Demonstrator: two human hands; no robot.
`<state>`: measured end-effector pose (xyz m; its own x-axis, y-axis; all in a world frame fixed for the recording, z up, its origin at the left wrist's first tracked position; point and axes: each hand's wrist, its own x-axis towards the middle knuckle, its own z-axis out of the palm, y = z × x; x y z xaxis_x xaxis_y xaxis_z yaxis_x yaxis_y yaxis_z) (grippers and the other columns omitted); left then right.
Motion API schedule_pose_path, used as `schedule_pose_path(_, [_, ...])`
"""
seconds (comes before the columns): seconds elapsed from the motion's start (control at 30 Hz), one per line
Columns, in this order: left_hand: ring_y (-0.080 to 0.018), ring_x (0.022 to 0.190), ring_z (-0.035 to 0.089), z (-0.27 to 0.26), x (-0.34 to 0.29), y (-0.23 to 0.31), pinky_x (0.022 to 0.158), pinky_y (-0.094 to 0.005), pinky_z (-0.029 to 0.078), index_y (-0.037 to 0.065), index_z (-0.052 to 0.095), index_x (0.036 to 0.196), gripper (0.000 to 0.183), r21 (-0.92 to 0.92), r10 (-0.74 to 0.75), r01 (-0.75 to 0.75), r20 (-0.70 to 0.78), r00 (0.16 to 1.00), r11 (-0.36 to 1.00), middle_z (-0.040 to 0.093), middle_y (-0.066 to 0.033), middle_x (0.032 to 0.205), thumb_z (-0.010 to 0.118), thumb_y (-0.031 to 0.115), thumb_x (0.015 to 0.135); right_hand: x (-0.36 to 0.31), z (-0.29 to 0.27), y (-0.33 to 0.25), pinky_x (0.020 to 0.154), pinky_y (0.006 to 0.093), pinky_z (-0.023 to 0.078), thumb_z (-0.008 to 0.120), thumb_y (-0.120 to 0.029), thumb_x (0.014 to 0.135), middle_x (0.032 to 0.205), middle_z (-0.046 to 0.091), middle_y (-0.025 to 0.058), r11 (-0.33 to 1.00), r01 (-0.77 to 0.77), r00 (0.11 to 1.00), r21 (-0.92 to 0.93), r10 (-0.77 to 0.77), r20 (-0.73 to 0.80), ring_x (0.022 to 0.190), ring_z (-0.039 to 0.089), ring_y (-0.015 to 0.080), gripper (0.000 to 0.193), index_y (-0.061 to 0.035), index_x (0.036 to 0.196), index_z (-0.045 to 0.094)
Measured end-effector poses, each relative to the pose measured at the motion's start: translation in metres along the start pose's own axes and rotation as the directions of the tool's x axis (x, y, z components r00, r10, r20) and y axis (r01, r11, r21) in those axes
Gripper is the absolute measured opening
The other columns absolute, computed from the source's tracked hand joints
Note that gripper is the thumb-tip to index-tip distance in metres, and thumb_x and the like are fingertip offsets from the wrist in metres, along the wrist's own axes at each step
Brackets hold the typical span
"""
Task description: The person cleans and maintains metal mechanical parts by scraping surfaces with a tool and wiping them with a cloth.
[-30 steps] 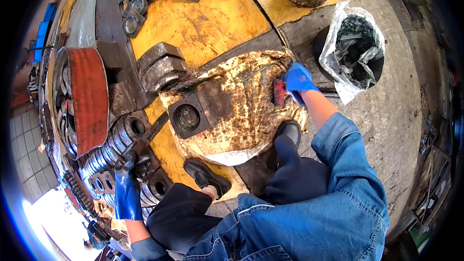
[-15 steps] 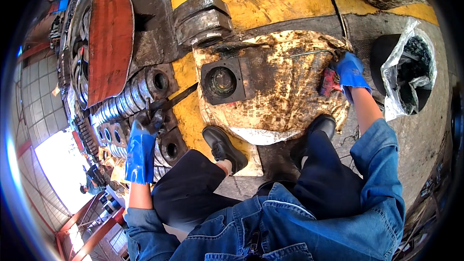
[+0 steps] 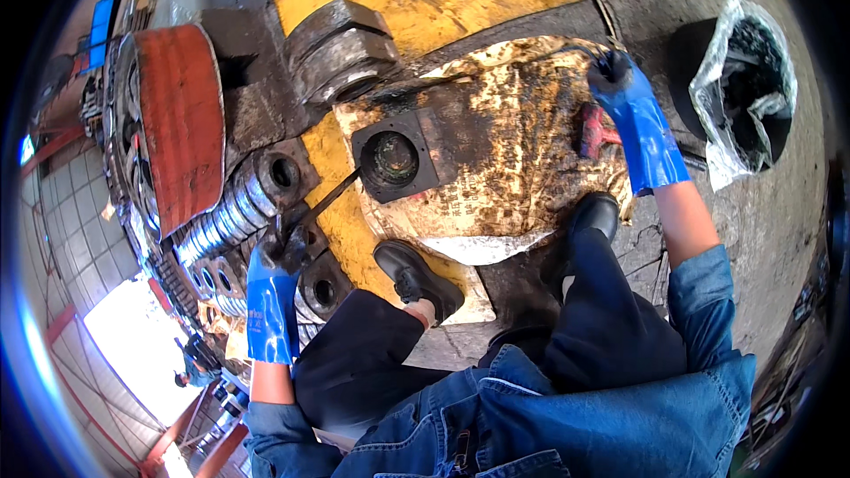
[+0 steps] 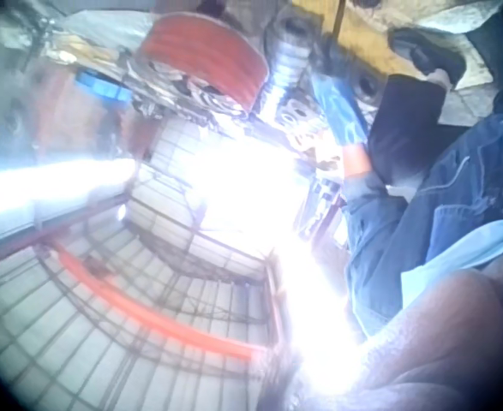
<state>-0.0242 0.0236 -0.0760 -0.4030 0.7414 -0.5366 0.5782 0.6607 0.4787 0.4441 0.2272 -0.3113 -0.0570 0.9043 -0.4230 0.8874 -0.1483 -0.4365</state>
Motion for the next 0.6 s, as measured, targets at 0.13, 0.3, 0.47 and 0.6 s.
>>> schedule_pose_path(0.13, [-0.0082, 0.077, 0.055, 0.007, 0.006, -0.003, 0.070, -0.0254, 0.047, 0.002, 0.062, 0.113, 0.026, 0.154, 0.002, -0.003, 0.004, 1.000, 0.988, 0.065, -0.0038, 0.090, 0.061, 0.014, 0.090, -0.047, -0.005, -0.074, 0.063, 0.0305, 0.048, 0.051, -0.016, 0.093, 0.091, 0.057, 0.0114, 0.874, -0.012, 0.994, 0.485, -0.043, 0.103, 0.073, 0.053, 0.0211, 0.022, -0.0002, 0.108, 0.050])
schedule_pose_path(0.3, [-0.0088, 0.076, 0.055, 0.015, 0.014, -0.001, 0.067, -0.0246, 0.047, 0.002, 0.062, 0.113, 0.025, 0.088, -0.013, 0.011, 0.021, 1.000, 0.996, 0.064, -0.0019, 0.090, 0.061, 0.010, 0.089, -0.058, 0.057, -0.070, 0.052, 0.0234, 0.041, 0.056, -0.027, 0.094, 0.078, 0.064, 0.0040, 0.395, -0.335, 0.936, 0.856, 0.032, 0.351, 0.065, 0.055, 0.0097, 0.027, -0.0035, 0.106, 0.058])
schedule_pose_path(0.47, [-0.0095, 0.078, 0.055, 0.003, 0.025, -0.042, 0.068, -0.0244, 0.047, -0.001, 0.062, 0.112, 0.025, 0.010, 0.033, -0.033, -0.024, 0.999, 0.999, 0.064, -0.0023, 0.093, 0.062, 0.005, 0.087, -0.069, 0.080, -0.065, 0.055, 0.0267, 0.045, 0.054, -0.020, 0.093, 0.078, 0.064, 0.0042, 0.530, -0.389, 0.899, 0.753, 0.039, 0.437, 0.063, 0.056, 0.0129, 0.023, -0.0020, 0.106, 0.058])
schedule_pose_path(0.6, [-0.0108, 0.078, 0.056, 0.005, 0.020, -0.030, 0.068, -0.0249, 0.047, -0.001, 0.062, 0.110, 0.024, -0.019, 0.023, -0.023, -0.003, 1.000, 1.000, 0.065, -0.0031, 0.092, 0.063, 0.006, 0.087, -0.078, 0.090, -0.055, 0.056, 0.0306, 0.044, 0.050, -0.023, 0.094, 0.076, 0.062, 0.0068, 0.888, 0.002, 0.920, 0.460, -0.182, 0.347, 0.063, 0.056, 0.0140, 0.026, -0.0019, 0.108, 0.057])
